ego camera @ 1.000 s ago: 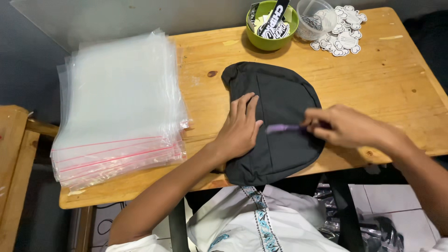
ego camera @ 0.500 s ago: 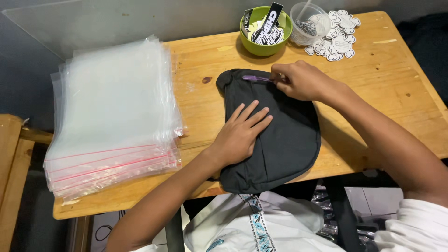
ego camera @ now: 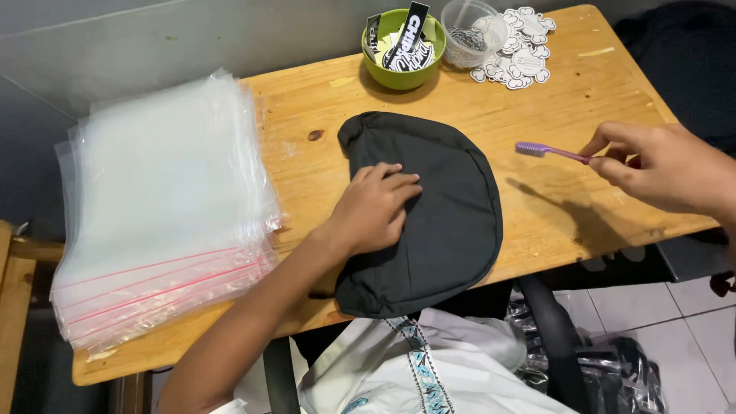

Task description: The person removes a black bag from a plastic bag, cleans it with a toothbrush, and attaches a keychain. They then place the bag back into a plastic bag and seal it.

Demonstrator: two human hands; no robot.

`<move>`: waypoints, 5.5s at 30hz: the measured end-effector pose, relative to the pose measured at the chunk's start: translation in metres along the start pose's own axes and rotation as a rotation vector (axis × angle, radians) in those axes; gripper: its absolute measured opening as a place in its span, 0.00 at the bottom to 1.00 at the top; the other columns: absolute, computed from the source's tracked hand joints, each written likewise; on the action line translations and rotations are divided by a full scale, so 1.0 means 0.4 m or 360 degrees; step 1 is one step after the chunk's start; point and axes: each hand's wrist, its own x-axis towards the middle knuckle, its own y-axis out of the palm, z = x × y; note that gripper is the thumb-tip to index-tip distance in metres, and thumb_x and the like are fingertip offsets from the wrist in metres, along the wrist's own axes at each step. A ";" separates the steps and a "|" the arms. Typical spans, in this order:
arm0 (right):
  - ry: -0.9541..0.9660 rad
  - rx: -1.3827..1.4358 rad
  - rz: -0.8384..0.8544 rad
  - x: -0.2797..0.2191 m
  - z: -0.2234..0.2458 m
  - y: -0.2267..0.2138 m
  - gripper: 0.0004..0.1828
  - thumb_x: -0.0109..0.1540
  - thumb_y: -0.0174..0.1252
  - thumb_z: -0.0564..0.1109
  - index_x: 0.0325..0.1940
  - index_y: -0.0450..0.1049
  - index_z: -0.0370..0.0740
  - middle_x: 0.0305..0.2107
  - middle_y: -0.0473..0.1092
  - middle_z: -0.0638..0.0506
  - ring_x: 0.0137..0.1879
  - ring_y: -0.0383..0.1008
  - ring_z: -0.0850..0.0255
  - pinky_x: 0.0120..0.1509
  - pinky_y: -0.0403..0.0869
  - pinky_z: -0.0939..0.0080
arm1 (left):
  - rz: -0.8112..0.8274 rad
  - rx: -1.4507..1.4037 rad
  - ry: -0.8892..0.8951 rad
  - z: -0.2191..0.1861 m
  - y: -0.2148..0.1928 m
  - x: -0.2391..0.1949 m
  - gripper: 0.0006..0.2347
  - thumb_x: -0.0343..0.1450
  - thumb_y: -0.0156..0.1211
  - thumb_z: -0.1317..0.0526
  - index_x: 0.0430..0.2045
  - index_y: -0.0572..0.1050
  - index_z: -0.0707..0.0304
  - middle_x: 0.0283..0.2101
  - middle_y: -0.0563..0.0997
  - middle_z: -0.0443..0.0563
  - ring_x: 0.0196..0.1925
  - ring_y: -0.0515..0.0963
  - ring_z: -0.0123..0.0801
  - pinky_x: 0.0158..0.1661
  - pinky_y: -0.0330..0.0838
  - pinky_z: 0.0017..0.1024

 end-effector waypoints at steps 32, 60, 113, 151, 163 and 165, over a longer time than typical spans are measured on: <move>-0.0795 0.0300 0.0108 0.254 0.326 0.028 0.05 0.60 0.56 0.45 0.39 0.76 0.46 0.25 0.77 0.43 0.43 0.79 0.43 0.51 0.74 0.44 | -0.0450 0.0159 -0.0230 0.041 0.082 0.133 0.11 0.63 0.60 0.69 0.37 0.71 0.60 0.39 0.63 0.47 0.43 0.64 0.39 0.37 0.59 0.33; -0.0567 0.0187 0.0118 -0.173 -0.006 0.251 0.04 0.61 0.55 0.50 0.38 0.75 0.56 0.27 0.81 0.58 0.28 0.79 0.62 0.34 0.74 0.59 | -0.0164 0.0613 -0.0182 0.055 0.119 0.146 0.25 0.60 0.61 0.64 0.55 0.77 0.41 0.49 0.73 0.52 0.42 0.68 0.51 0.34 0.62 0.43; -0.0676 -0.0102 -0.1132 -0.169 -0.080 0.270 0.08 0.64 0.61 0.40 0.48 0.77 0.46 0.37 0.76 0.56 0.40 0.78 0.59 0.40 0.71 0.58 | 0.0365 -0.0879 -0.0244 -0.183 -0.081 0.031 0.10 0.69 0.50 0.60 0.16 0.64 0.61 0.20 0.72 0.50 0.32 0.73 0.40 0.34 0.64 0.37; -0.0466 0.0840 -0.0334 -0.103 0.219 0.192 0.08 0.69 0.41 0.43 0.51 0.61 0.43 0.32 0.75 0.31 0.41 0.76 0.30 0.42 0.72 0.31 | -0.0933 -0.0452 0.0568 -0.132 0.076 0.175 0.07 0.61 0.50 0.75 0.23 0.69 0.61 0.35 0.71 0.51 0.32 0.72 0.42 0.31 0.68 0.35; -0.0011 0.0520 -0.0352 -0.326 0.040 0.194 0.10 0.63 0.56 0.47 0.48 0.74 0.49 0.20 0.77 0.36 0.32 0.79 0.37 0.35 0.74 0.41 | 0.0134 -0.0784 0.0302 -0.164 0.032 0.158 0.20 0.70 0.47 0.74 0.60 0.64 0.78 0.57 0.74 0.77 0.59 0.71 0.71 0.63 0.59 0.61; -0.0121 0.0447 -0.0554 -0.293 0.054 0.232 0.12 0.61 0.60 0.50 0.47 0.74 0.49 0.20 0.75 0.40 0.33 0.79 0.40 0.36 0.74 0.44 | -0.0020 -0.0722 0.0261 -0.133 0.012 0.124 0.19 0.71 0.49 0.72 0.59 0.66 0.74 0.57 0.74 0.73 0.61 0.72 0.66 0.64 0.61 0.57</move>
